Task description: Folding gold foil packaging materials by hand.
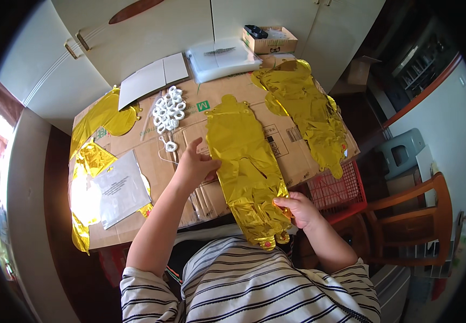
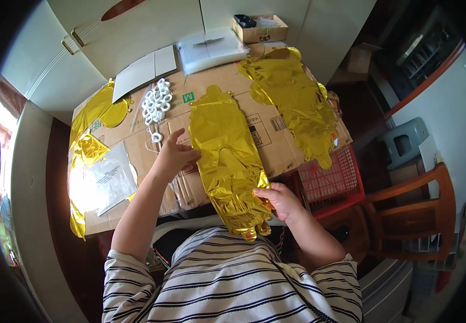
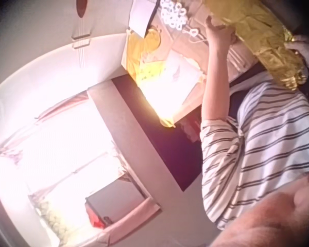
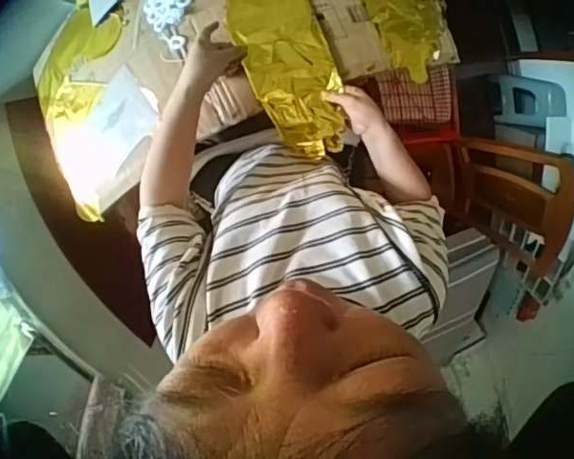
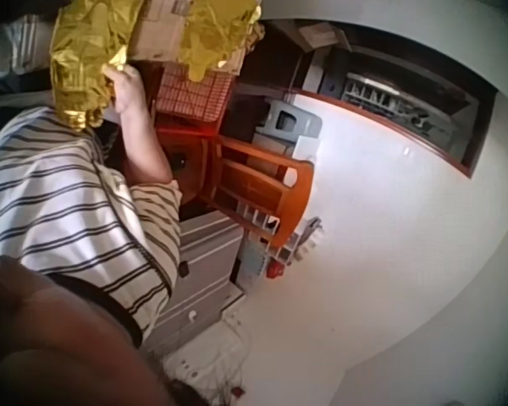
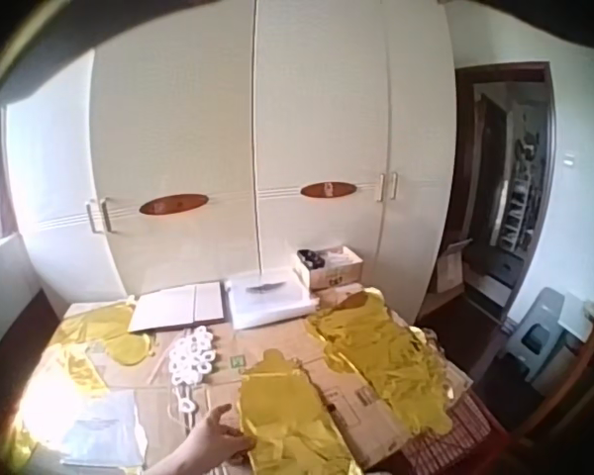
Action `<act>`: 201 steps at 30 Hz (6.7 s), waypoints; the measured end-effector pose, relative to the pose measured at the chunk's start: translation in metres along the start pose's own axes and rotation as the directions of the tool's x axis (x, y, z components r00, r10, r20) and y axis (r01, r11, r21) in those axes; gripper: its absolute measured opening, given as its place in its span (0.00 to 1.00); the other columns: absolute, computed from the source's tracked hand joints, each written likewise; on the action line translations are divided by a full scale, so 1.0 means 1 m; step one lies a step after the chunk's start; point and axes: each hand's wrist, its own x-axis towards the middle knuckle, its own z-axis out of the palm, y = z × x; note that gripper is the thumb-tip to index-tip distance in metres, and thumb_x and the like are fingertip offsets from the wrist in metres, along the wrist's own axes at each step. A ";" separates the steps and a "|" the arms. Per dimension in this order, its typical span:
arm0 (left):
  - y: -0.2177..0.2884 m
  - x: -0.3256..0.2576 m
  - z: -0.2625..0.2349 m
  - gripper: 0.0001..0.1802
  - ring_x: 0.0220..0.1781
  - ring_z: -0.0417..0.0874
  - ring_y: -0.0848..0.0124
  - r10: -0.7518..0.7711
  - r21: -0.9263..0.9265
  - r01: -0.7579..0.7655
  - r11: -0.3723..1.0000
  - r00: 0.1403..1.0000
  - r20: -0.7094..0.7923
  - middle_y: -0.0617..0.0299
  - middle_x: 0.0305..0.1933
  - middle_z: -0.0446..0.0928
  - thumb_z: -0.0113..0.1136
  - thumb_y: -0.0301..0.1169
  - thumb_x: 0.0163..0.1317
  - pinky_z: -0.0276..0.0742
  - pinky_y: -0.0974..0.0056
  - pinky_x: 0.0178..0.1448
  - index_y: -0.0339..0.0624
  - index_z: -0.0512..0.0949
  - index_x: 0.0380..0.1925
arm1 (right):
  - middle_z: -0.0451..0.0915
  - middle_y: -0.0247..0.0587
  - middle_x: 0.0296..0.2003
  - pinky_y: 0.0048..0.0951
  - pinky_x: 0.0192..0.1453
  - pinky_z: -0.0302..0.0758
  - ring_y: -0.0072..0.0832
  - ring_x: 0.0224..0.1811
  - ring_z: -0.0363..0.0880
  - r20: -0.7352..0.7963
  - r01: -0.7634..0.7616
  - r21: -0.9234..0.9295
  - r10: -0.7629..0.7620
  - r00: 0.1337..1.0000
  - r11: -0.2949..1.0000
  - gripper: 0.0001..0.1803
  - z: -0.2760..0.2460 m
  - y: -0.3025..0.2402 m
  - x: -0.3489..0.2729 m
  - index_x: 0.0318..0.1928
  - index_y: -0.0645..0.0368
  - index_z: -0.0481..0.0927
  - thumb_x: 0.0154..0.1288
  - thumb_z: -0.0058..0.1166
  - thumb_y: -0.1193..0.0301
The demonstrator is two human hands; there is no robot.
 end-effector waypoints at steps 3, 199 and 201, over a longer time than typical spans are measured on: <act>-0.007 -0.016 0.001 0.54 0.34 0.85 0.71 0.037 0.057 -0.040 0.998 0.998 0.049 0.51 0.45 0.81 0.69 0.17 0.60 0.81 0.69 0.33 0.38 0.47 0.80 | 0.88 0.37 0.39 0.26 0.50 0.83 0.23 0.41 0.87 0.022 -0.038 0.029 0.038 0.999 0.999 0.06 0.000 -0.002 -0.001 0.44 0.61 0.86 0.71 0.62 0.73; -0.017 0.087 0.016 0.48 0.85 0.49 0.44 0.671 0.881 -0.473 -0.029 0.644 0.368 0.39 0.83 0.53 0.48 0.59 0.72 0.39 0.41 0.86 0.30 0.55 0.77 | 0.80 0.46 0.59 0.45 0.66 0.73 0.41 0.61 0.78 0.714 0.614 -0.681 -0.545 0.439 -0.398 0.18 0.052 -0.050 0.024 0.56 0.57 0.84 0.68 0.62 0.67; -0.015 0.086 0.017 0.48 0.85 0.49 0.43 0.655 0.891 -0.453 -0.021 0.667 0.355 0.40 0.83 0.53 0.48 0.59 0.72 0.39 0.41 0.86 0.32 0.56 0.78 | 0.77 0.47 0.63 0.46 0.67 0.72 0.44 0.64 0.75 0.748 0.581 -0.658 -0.506 0.429 -0.479 0.20 0.065 -0.045 0.028 0.57 0.57 0.82 0.66 0.62 0.66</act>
